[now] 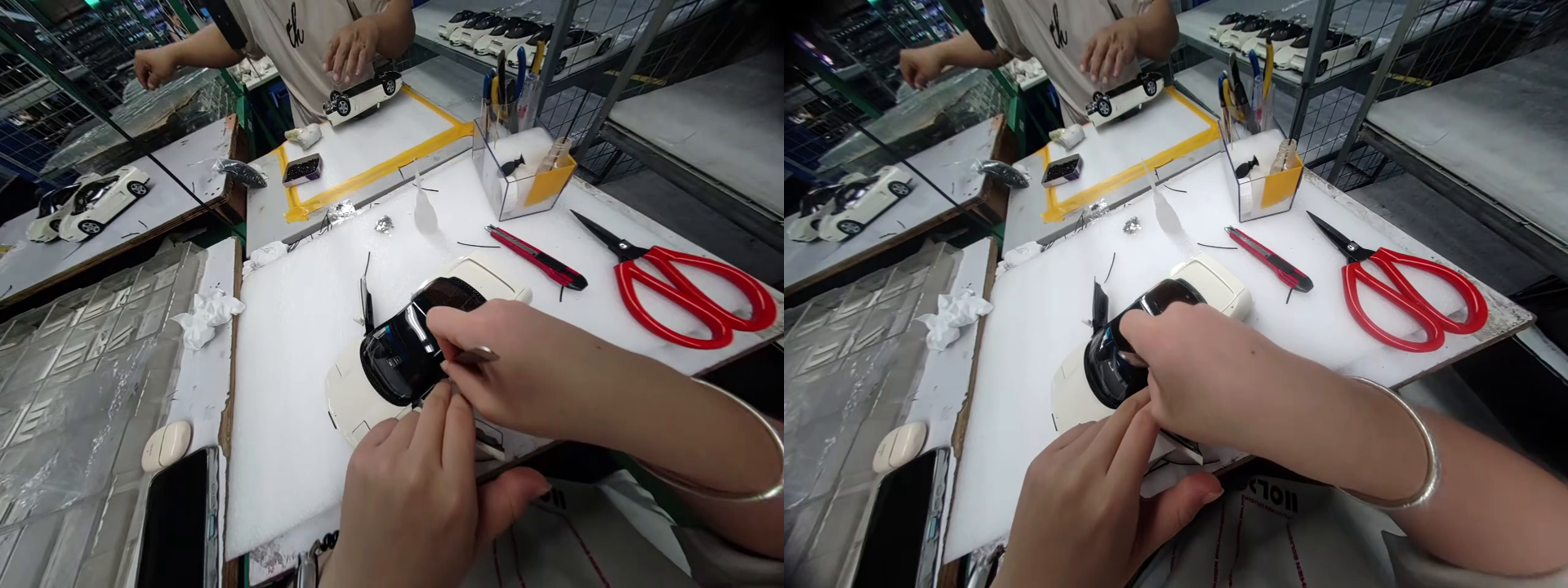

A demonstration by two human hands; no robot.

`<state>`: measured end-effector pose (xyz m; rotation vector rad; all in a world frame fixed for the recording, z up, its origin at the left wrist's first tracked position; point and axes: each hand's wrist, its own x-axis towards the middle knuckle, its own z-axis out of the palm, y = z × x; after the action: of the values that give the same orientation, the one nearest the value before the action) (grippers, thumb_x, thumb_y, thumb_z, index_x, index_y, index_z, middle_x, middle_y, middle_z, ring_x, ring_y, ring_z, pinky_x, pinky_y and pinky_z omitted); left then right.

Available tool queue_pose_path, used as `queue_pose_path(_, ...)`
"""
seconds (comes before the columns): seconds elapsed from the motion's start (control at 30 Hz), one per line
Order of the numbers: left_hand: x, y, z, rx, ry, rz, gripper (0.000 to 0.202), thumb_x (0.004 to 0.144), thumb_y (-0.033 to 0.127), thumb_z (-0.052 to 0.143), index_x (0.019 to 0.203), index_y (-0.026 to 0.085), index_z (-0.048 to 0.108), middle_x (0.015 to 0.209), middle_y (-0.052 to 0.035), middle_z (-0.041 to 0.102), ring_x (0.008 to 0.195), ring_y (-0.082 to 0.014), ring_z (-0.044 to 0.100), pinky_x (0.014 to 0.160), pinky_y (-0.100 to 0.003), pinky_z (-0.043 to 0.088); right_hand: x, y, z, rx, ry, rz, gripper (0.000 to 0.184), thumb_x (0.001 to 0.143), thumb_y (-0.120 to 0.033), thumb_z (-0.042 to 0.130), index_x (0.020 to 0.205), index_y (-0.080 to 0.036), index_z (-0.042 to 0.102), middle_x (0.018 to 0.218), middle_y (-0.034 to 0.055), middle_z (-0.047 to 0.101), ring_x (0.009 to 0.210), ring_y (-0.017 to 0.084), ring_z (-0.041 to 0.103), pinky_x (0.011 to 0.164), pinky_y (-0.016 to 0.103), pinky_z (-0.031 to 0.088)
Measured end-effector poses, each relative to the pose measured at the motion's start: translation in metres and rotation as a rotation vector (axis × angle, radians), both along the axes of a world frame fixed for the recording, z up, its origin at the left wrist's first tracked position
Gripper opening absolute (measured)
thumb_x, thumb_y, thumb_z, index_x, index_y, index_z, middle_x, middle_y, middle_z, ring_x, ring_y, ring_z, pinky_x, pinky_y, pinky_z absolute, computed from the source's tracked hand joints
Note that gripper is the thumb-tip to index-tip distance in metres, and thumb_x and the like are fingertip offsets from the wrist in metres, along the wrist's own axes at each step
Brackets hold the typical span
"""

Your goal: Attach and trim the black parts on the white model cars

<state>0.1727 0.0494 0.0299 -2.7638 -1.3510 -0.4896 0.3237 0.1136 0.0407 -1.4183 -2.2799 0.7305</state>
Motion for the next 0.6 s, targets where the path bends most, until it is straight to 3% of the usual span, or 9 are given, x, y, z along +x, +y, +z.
queue_pose_path(0.13, -0.008, -0.002, 0.011, -0.059, -0.014, -0.022, 0.051, 0.092, 0.058, 0.04, 0.102, 0.013, 0.06, 0.097, -0.0085, 0.072, 0.068, -0.0195, 0.068, 0.05, -0.03, 0.051, -0.01, 0.008, 0.009, -0.003, -0.146, 0.088, 0.027, 0.06, -0.004, 0.063, 0.064, -0.019, 0.041, 0.048, -0.0042, 0.04, 0.039, 0.008, 0.027, 0.038, 0.022, 0.014)
queue_pose_path(0.27, -0.029, 0.0, 0.026, -0.088, -0.072, -0.029, 0.043, 0.095, 0.054, 0.036, 0.104, 0.018, 0.059, 0.108, -0.0063, 0.07, 0.079, -0.0179, 0.069, 0.057, -0.027, 0.053, -0.01, 0.011, 0.009, 0.025, -0.182, 0.099, 0.022, 0.064, -0.006, 0.063, 0.067, -0.019, 0.046, 0.051, -0.0037, 0.04, 0.042, 0.008, 0.027, 0.04, 0.022, 0.016)
queue_pose_path(0.47, -0.057, 0.011, 0.03, 0.006, -0.023, 0.318, 0.034, 0.093, 0.05, 0.046, 0.104, 0.02, 0.059, 0.114, -0.0044, 0.064, 0.06, -0.0122, 0.061, 0.045, -0.025, 0.042, 0.009, 0.012, 0.013, 0.06, 0.099, 0.021, 0.02, 0.068, -0.01, 0.064, 0.061, -0.017, 0.046, 0.051, -0.0042, 0.042, 0.046, 0.006, 0.034, 0.041, 0.019, 0.023)
queue_pose_path(0.6, -0.058, 0.016, 0.024, -0.004, -0.037, 0.324, 0.036, 0.091, 0.051, 0.047, 0.105, 0.02, 0.059, 0.117, -0.0047, 0.063, 0.064, -0.0124, 0.06, 0.049, -0.024, 0.042, 0.018, 0.007, 0.011, 0.093, 0.186, -0.002, 0.021, 0.069, -0.013, 0.065, 0.059, -0.017, 0.047, 0.051, -0.0042, 0.043, 0.046, 0.006, 0.034, 0.041, 0.02, 0.023)
